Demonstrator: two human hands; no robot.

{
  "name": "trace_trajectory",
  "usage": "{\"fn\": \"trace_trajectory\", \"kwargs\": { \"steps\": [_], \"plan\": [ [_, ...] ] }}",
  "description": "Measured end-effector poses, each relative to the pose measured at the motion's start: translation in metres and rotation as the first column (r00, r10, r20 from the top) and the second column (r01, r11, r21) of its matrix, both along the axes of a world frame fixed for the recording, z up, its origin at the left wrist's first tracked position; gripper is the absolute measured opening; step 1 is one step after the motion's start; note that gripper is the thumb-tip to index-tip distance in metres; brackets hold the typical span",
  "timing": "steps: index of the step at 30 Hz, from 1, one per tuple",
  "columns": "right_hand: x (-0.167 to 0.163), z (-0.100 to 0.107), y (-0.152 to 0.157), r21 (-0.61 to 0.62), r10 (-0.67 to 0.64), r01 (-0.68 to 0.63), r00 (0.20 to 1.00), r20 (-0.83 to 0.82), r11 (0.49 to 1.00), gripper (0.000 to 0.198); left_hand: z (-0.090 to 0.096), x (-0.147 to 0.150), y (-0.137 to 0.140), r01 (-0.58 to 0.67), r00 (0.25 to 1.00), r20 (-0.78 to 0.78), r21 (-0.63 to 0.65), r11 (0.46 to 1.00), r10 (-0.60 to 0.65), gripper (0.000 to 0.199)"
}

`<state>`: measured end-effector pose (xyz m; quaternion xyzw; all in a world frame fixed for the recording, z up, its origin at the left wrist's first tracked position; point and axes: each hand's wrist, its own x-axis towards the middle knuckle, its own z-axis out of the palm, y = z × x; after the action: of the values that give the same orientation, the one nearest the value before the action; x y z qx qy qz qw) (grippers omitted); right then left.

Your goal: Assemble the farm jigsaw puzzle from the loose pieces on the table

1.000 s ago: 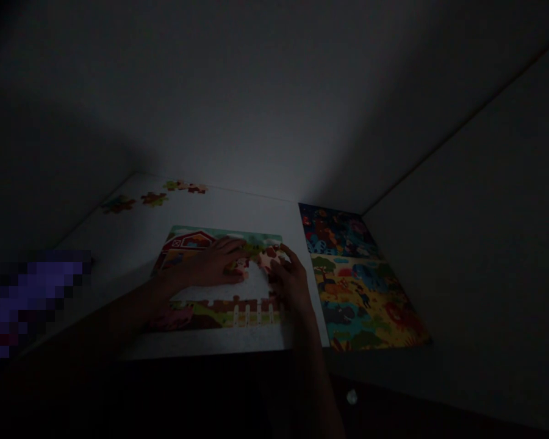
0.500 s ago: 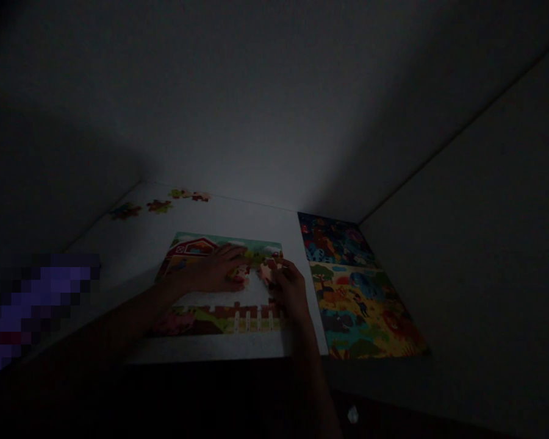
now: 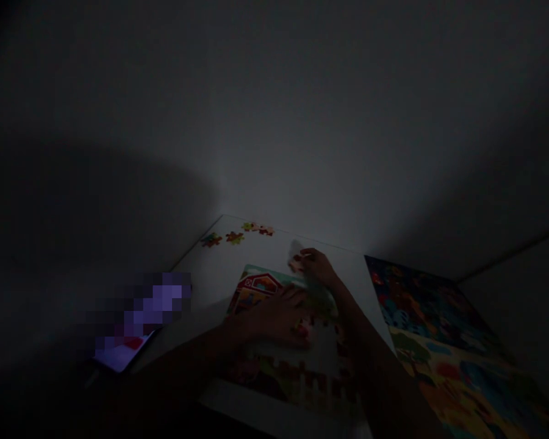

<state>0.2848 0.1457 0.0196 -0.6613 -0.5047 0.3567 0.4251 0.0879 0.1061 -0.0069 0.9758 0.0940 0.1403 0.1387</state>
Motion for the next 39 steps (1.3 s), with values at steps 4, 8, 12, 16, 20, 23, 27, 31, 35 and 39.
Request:
{"fn": "trace_trajectory", "kwargs": {
  "steps": [4,8,12,16,20,23,27,31,35,39],
  "plan": [
    [-0.022,0.002,0.05,-0.08,0.113,-0.083,0.826,0.553,0.993,0.025,-0.012,0.004,0.005,-0.003,1.0,-0.015,0.066,0.998,0.004,0.055],
    [-0.061,0.01,0.101,-0.107,0.177,-0.149,0.622,0.762,0.983,0.032,-0.021,0.008,0.008,0.026,1.0,0.002,0.081,0.996,-0.026,0.057],
    [-0.09,0.003,0.136,-0.115,0.196,-0.166,0.648,0.736,0.979,0.036,-0.022,0.006,0.007,-0.018,0.998,0.054,0.018,1.0,0.017,0.077],
    [-0.092,-0.009,0.142,-0.123,0.164,-0.108,0.694,0.701,0.986,0.042,-0.021,0.007,0.004,-0.022,0.998,0.052,0.019,1.0,0.021,0.068],
    [-0.075,-0.01,0.132,-0.15,0.175,-0.104,0.771,0.613,0.983,0.028,-0.014,0.009,0.003,0.003,0.999,0.045,-0.001,1.0,-0.002,0.07],
    [-0.058,-0.002,0.113,-0.157,0.183,-0.116,0.833,0.522,0.981,0.02,-0.006,0.008,0.003,0.001,1.0,-0.011,-0.002,1.0,-0.001,0.06],
    [-0.029,0.014,0.058,-0.042,0.089,-0.079,0.927,0.365,0.996,0.021,-0.002,0.003,0.003,-0.009,0.999,-0.03,0.024,1.0,0.01,0.057],
    [0.001,0.024,-0.032,0.083,0.041,-0.037,0.998,-0.047,0.996,0.044,0.0,0.0,0.002,-0.023,1.0,-0.007,-0.022,0.999,0.023,0.065],
    [0.019,0.025,-0.118,0.031,-0.041,0.045,0.992,-0.123,0.998,0.04,0.006,0.001,0.003,-0.016,0.998,-0.066,-0.022,1.0,0.014,0.062],
    [0.023,0.014,-0.158,0.003,0.068,-0.068,0.986,-0.152,0.998,0.039,0.01,0.004,0.004,-0.019,0.991,-0.131,-0.004,1.0,0.018,0.067]
  ]
}}
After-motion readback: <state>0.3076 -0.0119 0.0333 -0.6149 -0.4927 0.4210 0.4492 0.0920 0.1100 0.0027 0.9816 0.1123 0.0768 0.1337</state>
